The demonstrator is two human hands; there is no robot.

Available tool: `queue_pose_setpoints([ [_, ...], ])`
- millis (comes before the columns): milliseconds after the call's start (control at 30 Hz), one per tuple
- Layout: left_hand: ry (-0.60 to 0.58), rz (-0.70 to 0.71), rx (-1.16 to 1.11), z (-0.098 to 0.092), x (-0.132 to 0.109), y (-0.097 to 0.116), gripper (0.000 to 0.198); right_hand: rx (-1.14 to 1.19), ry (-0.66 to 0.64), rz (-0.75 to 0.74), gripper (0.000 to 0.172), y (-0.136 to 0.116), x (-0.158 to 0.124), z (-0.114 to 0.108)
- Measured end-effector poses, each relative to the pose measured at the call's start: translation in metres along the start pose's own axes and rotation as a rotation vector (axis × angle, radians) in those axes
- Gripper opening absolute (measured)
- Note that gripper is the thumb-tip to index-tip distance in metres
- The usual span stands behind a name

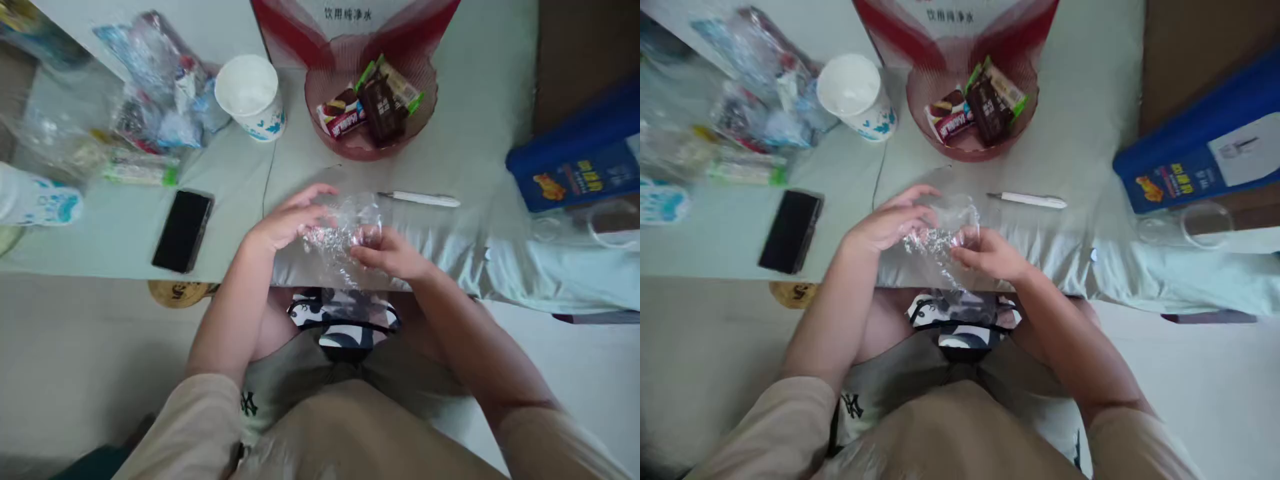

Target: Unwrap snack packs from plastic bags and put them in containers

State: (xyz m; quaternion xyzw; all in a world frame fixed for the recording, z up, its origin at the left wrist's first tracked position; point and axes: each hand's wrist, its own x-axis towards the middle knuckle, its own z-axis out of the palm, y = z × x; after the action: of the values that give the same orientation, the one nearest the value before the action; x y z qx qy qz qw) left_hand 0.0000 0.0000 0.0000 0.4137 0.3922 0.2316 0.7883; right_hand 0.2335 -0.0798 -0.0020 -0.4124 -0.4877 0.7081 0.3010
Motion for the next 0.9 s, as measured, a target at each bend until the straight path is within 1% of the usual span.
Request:
queue_pose_setpoints([
  [100, -0.068, 0.060, -0.182, 0.013, 0.011, -0.009, 0.067, 0.036, 0.174, -0.079, 0.044, 0.004, 0.004, -0.005],
  [200, -0.155, 0.029, -0.234, 0.023, 0.017, -0.019, 0.071, 0.057, 0.344, -0.147, 0.044, 0.007, 0.007, -0.009],
  [267, -0.165, -0.028, -0.180, 0.027, 0.017, -0.021, 0.067, 0.065, 0.429, -0.176, 0.044, 0.009, 0.008, -0.012],
  [367, -0.097, -0.073, -0.014, 0.028, 0.014, -0.019, 0.047, 0.077, 0.506, -0.183, 0.040, 0.010, 0.008, -0.016],
  [433, -0.055, -0.046, 0.053, 0.028, 0.012, -0.014, 0.035, 0.090, 0.532, -0.177, 0.038, 0.010, 0.009, -0.019],
  [467, -0.038, -0.022, 0.061, 0.028, 0.012, -0.013, 0.033, 0.098, 0.540, -0.177, 0.037, 0.010, 0.009, -0.020],
  [533, 0.002, 0.030, 0.044, 0.029, 0.012, -0.011, 0.032, 0.132, 0.560, -0.179, 0.037, 0.010, 0.010, -0.021],
  [600, 0.067, 0.091, 0.009, 0.030, 0.014, -0.012, 0.034, 0.192, 0.569, -0.172, 0.039, 0.009, 0.010, -0.020],
  [667, 0.139, 0.150, -0.035, 0.030, 0.017, -0.014, 0.036, 0.237, 0.525, -0.115, 0.045, 0.008, 0.010, -0.019],
  [733, 0.184, 0.172, -0.078, 0.029, 0.019, -0.016, 0.037, 0.231, 0.455, -0.032, 0.046, 0.008, 0.010, -0.017],
  [800, 0.190, 0.161, -0.097, 0.026, 0.020, -0.017, 0.039, 0.189, 0.445, 0.007, 0.043, 0.008, 0.010, -0.017],
  [900, 0.160, 0.149, -0.049, 0.023, 0.016, -0.020, 0.044, 0.124, 0.543, -0.046, 0.041, 0.008, 0.010, -0.019],
])
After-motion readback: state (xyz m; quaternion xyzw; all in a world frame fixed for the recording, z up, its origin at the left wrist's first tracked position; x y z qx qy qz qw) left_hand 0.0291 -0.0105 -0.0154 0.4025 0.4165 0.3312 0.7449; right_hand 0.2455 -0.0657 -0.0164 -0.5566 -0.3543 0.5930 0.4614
